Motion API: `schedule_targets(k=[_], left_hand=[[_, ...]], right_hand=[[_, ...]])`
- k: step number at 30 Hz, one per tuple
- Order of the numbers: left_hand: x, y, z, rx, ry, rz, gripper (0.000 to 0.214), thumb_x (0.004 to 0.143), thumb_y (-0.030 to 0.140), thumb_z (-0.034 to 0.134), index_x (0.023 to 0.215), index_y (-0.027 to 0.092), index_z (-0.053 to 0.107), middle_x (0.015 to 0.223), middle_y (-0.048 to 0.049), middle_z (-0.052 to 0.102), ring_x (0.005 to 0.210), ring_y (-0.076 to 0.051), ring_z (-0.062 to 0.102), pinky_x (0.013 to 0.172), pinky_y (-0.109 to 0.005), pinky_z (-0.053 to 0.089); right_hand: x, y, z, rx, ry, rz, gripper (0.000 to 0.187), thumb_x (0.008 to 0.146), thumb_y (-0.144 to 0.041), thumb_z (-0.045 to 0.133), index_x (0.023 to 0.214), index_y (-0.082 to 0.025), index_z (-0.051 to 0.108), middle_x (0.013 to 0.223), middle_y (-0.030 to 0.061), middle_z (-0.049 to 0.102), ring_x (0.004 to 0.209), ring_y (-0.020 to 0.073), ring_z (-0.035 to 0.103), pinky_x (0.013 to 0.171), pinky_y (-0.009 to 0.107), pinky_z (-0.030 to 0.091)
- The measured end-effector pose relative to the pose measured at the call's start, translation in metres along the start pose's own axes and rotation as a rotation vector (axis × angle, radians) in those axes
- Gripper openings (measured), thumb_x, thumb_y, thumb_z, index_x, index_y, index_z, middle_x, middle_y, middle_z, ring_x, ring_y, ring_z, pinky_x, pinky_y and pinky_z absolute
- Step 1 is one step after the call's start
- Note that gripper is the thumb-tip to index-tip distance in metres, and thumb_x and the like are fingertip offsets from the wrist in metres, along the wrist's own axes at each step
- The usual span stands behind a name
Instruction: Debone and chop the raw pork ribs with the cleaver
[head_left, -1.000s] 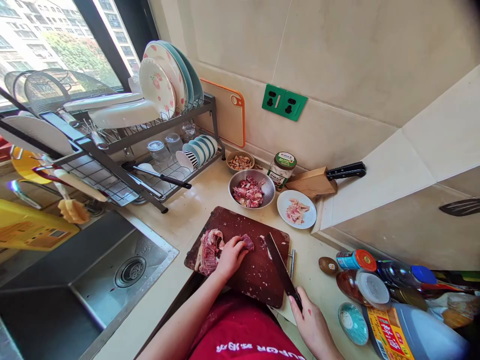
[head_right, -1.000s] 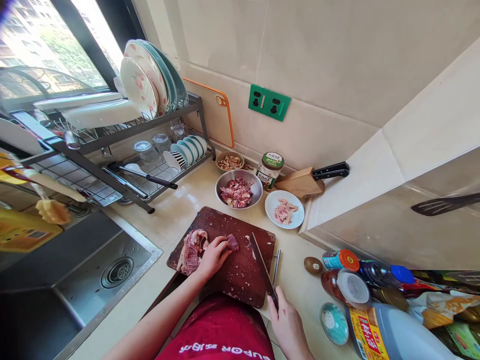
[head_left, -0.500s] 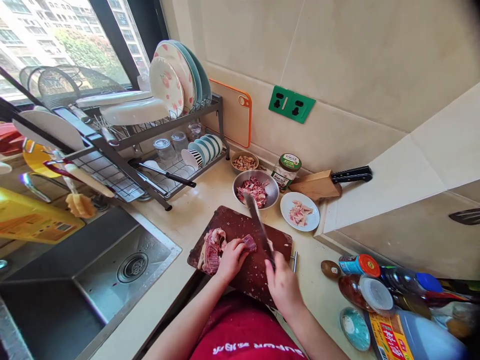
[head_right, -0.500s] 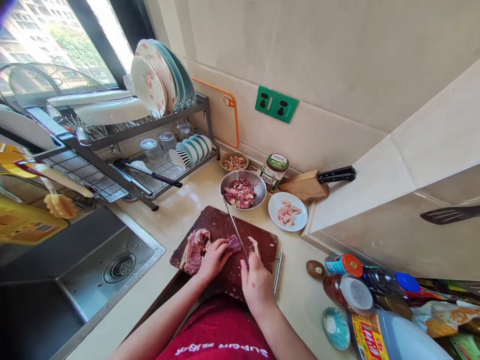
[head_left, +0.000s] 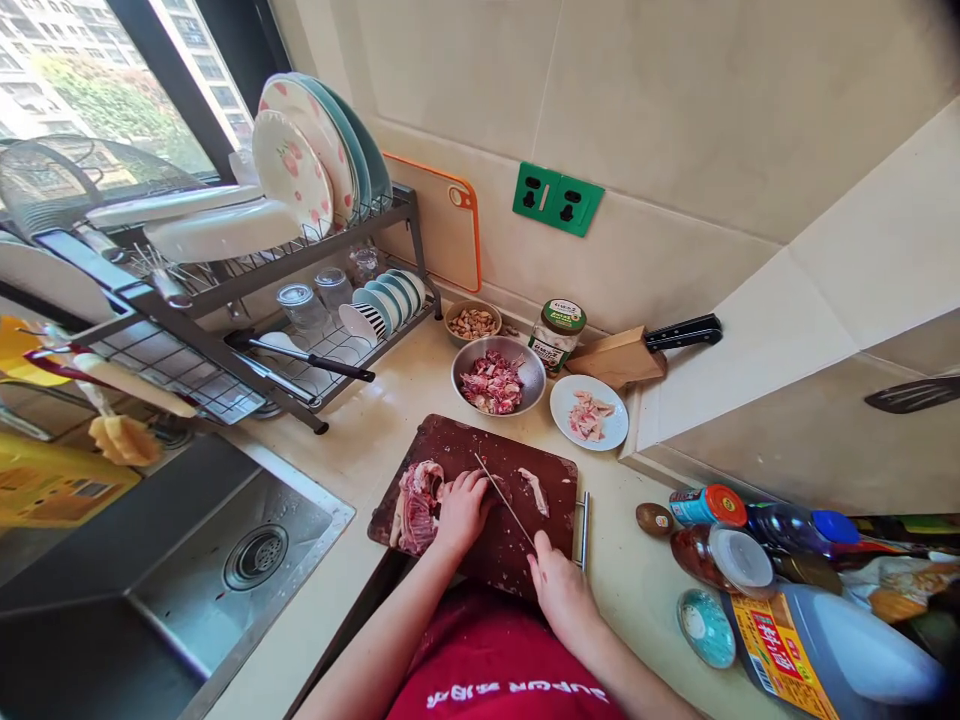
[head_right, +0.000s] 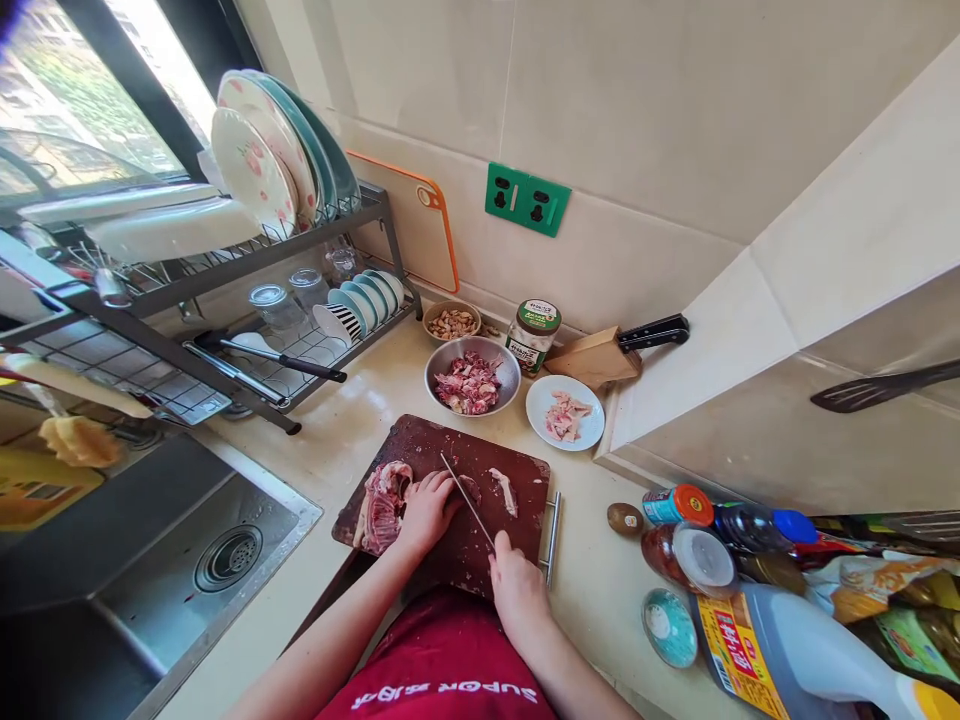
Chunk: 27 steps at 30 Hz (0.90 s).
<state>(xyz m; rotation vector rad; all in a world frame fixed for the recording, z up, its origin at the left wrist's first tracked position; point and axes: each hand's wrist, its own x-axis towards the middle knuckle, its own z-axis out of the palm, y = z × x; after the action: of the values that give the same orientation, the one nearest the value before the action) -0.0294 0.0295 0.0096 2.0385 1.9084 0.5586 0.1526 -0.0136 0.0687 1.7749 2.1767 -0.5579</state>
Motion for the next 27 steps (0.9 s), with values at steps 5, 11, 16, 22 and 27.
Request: schedule_targets(k=[5, 11, 16, 22, 27], left_hand=[[-0.004, 0.002, 0.002, -0.073, -0.015, 0.09, 0.024, 0.079, 0.023, 0.053, 0.103, 0.023, 0.057, 0.109, -0.0063, 0.059, 0.105, -0.023, 0.049, 0.086, -0.039, 0.038], [-0.013, 0.015, -0.004, -0.097, -0.081, 0.109, 0.019, 0.079, 0.02, 0.052, 0.097, 0.022, 0.059, 0.108, -0.006, 0.06, 0.103, -0.023, 0.05, 0.088, -0.04, 0.036], [-0.015, 0.012, -0.017, -0.276, -0.094, 0.093, 0.014, 0.077, 0.026, 0.057, 0.09, 0.021, 0.058, 0.109, -0.0057, 0.06, 0.104, -0.022, 0.051, 0.09, -0.038, 0.038], [0.01, 0.016, -0.019, -0.345, -0.073, -0.099, 0.013, 0.078, 0.018, 0.048, 0.089, 0.019, 0.055, 0.09, -0.0052, 0.062, 0.085, -0.018, 0.058, 0.078, -0.032, 0.044], [0.049, 0.018, -0.027, -0.52, -0.037, -0.199, 0.018, 0.077, 0.02, 0.05, 0.094, 0.019, 0.055, 0.089, -0.0031, 0.064, 0.081, -0.015, 0.06, 0.076, -0.027, 0.046]], right_hand=[[0.021, -0.013, -0.013, 0.054, -0.002, -0.026, 0.02, 0.091, -0.024, 0.032, 0.102, -0.019, 0.047, 0.079, 0.0086, 0.067, 0.069, 0.0199, 0.066, 0.053, 0.024, 0.04], [0.052, -0.022, -0.024, 0.126, 0.021, -0.079, 0.018, 0.089, -0.025, 0.037, 0.103, -0.02, 0.046, 0.081, 0.0069, 0.067, 0.072, 0.0186, 0.065, 0.059, 0.025, 0.042], [0.019, 0.04, -0.005, 0.512, 0.026, -0.09, 0.024, 0.087, -0.035, 0.036, 0.102, -0.019, 0.048, 0.071, 0.0042, 0.064, 0.062, 0.0171, 0.062, 0.053, 0.024, 0.043], [0.001, 0.077, 0.008, 1.053, -0.118, 0.116, 0.046, 0.08, -0.058, 0.034, 0.105, -0.02, 0.043, 0.047, -0.0102, 0.041, 0.028, 0.0086, 0.037, 0.03, 0.021, 0.033], [-0.01, 0.086, 0.016, 0.779, 0.085, 0.037, 0.037, 0.083, -0.05, 0.036, 0.097, -0.019, 0.052, 0.056, -0.0017, 0.055, 0.047, 0.014, 0.054, 0.046, 0.025, 0.043]])
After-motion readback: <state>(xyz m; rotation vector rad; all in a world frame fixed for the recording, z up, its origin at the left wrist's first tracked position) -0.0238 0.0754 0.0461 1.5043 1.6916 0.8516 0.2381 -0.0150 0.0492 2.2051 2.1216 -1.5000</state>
